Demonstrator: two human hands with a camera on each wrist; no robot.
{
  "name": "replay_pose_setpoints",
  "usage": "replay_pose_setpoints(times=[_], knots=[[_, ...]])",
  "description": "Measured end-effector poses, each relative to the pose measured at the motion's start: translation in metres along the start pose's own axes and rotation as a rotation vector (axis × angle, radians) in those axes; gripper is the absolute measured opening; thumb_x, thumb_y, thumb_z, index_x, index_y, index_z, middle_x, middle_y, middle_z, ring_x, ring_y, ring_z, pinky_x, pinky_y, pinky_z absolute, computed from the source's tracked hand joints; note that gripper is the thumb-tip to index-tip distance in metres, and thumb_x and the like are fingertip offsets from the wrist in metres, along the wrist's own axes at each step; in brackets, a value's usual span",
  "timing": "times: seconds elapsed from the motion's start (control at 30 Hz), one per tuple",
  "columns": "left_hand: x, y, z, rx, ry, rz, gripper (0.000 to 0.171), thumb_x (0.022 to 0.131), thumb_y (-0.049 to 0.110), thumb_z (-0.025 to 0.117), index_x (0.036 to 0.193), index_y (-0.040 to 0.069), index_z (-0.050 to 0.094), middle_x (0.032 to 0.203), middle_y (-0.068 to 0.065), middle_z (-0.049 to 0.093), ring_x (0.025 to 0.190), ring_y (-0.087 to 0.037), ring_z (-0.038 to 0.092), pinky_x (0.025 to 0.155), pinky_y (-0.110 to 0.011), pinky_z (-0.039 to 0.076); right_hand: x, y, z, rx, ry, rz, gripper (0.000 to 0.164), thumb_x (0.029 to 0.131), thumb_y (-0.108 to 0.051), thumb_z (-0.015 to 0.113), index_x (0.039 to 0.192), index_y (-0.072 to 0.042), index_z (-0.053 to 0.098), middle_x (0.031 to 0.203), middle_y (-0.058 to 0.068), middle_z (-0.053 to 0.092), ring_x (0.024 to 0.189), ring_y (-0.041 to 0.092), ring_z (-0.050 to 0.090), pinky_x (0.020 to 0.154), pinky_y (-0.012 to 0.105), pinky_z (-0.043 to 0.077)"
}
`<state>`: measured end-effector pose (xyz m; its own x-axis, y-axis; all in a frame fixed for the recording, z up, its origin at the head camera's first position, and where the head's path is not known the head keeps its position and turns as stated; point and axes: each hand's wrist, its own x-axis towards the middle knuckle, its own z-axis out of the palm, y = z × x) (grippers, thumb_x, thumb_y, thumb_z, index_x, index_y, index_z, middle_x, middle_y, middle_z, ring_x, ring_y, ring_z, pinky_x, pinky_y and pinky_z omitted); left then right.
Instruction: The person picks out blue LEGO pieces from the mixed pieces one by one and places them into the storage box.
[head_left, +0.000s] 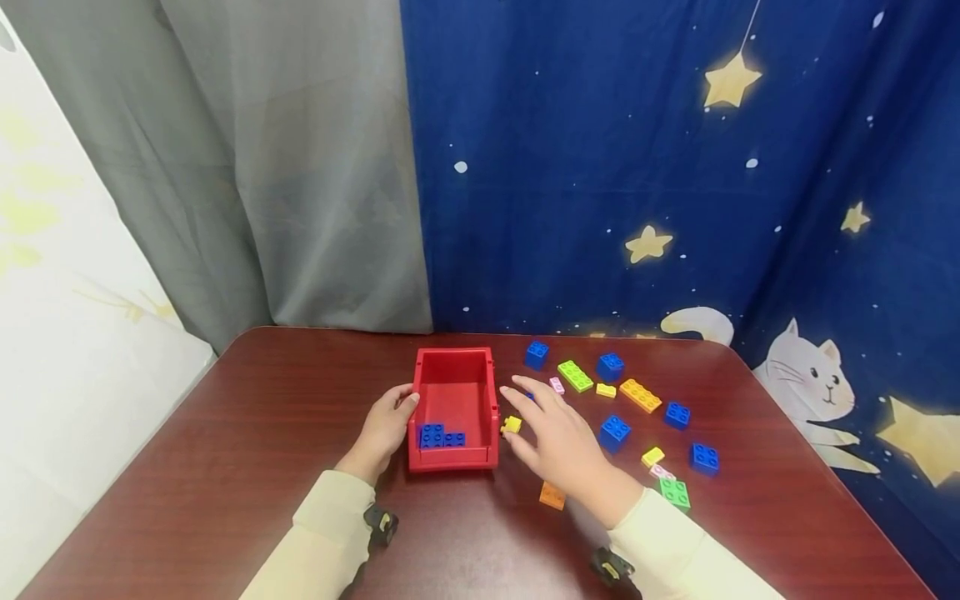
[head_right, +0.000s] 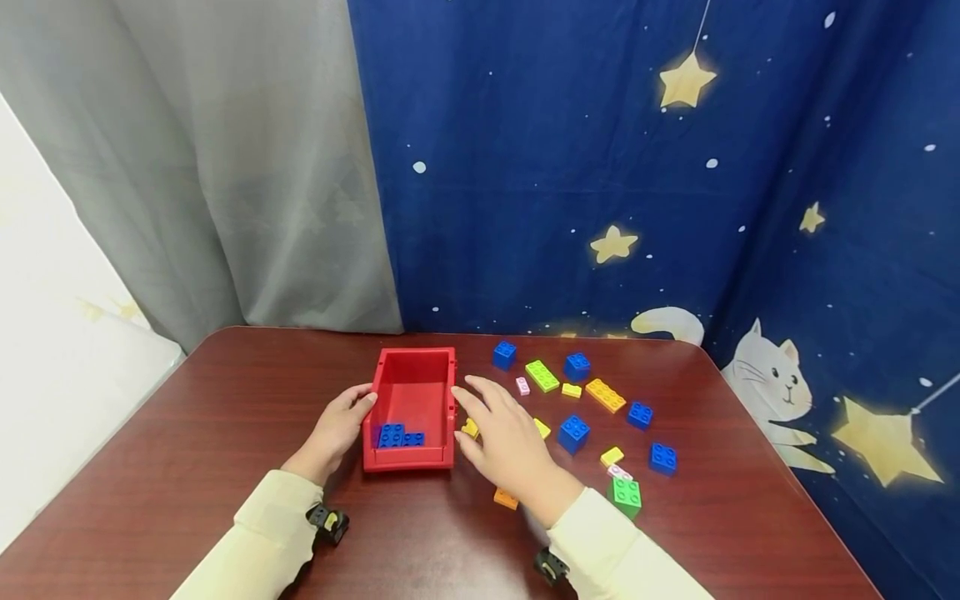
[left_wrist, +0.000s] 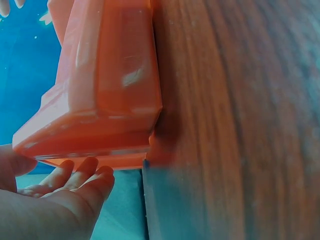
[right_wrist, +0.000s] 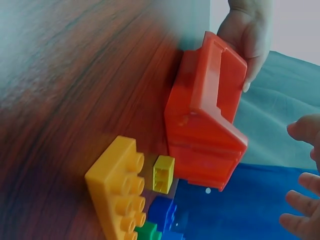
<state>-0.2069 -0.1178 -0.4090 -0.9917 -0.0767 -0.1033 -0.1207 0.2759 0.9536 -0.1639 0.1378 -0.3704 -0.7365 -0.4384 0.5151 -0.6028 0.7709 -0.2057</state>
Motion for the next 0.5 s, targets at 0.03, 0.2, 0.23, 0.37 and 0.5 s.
replay_pose_setpoints(times=[0.03, 0.2, 0.23, 0.37, 0.5], knots=[[0.000, 0.000, 0.000, -0.001, 0.000, -0.002, 0.047, 0.102, 0.022, 0.045, 0.143, 0.000, 0.039, 0.138, -0.024, 0.048, 0.124, -0.040, 0.048, 0.104, -0.053, 0.040, -0.001, 0.001, 0.000, -0.005, 0.003, 0.001, 0.067, 0.076, -0.024, 0.082, 0.137, -0.017, 0.054, 0.138, 0.006, 0.051, 0.124, 0.023, 0.051, 0.083, 0.038, 0.057], [0.000, 0.000, 0.000, 0.001, 0.000, 0.003, 0.046, 0.102, 0.021, 0.044, 0.143, 0.000, 0.039, 0.137, -0.024, 0.048, 0.124, -0.040, 0.049, 0.104, -0.053, 0.040, -0.006, 0.006, -0.002, -0.010, 0.016, 0.019, 0.065, 0.076, -0.023, 0.082, 0.136, -0.016, 0.055, 0.138, 0.007, 0.052, 0.124, 0.026, 0.051, 0.082, 0.039, 0.057], [0.000, 0.000, 0.000, 0.000, 0.000, 0.003, 0.046, 0.102, 0.021, 0.044, 0.143, 0.000, 0.039, 0.137, -0.024, 0.049, 0.124, -0.040, 0.049, 0.104, -0.053, 0.040, -0.008, 0.006, -0.002, -0.013, 0.017, 0.025, 0.065, 0.077, -0.023, 0.082, 0.136, -0.016, 0.055, 0.138, 0.007, 0.052, 0.125, 0.027, 0.051, 0.083, 0.040, 0.057], [0.000, 0.000, 0.001, -0.002, 0.002, 0.001, 0.046, 0.102, 0.022, 0.045, 0.143, 0.000, 0.040, 0.137, -0.024, 0.049, 0.123, -0.039, 0.050, 0.104, -0.053, 0.041, -0.012, 0.011, -0.003, -0.030, 0.017, 0.047, 0.065, 0.077, -0.024, 0.081, 0.136, -0.016, 0.055, 0.139, 0.008, 0.051, 0.129, 0.031, 0.048, 0.087, 0.043, 0.055], [0.000, -0.001, 0.001, -0.001, 0.002, 0.003, 0.046, 0.102, 0.021, 0.045, 0.142, 0.000, 0.040, 0.137, -0.025, 0.049, 0.123, -0.039, 0.050, 0.104, -0.053, 0.040, -0.015, 0.017, -0.004, -0.042, 0.029, 0.053, 0.063, 0.078, -0.021, 0.081, 0.136, -0.013, 0.055, 0.139, 0.009, 0.051, 0.126, 0.031, 0.050, 0.087, 0.044, 0.055]])
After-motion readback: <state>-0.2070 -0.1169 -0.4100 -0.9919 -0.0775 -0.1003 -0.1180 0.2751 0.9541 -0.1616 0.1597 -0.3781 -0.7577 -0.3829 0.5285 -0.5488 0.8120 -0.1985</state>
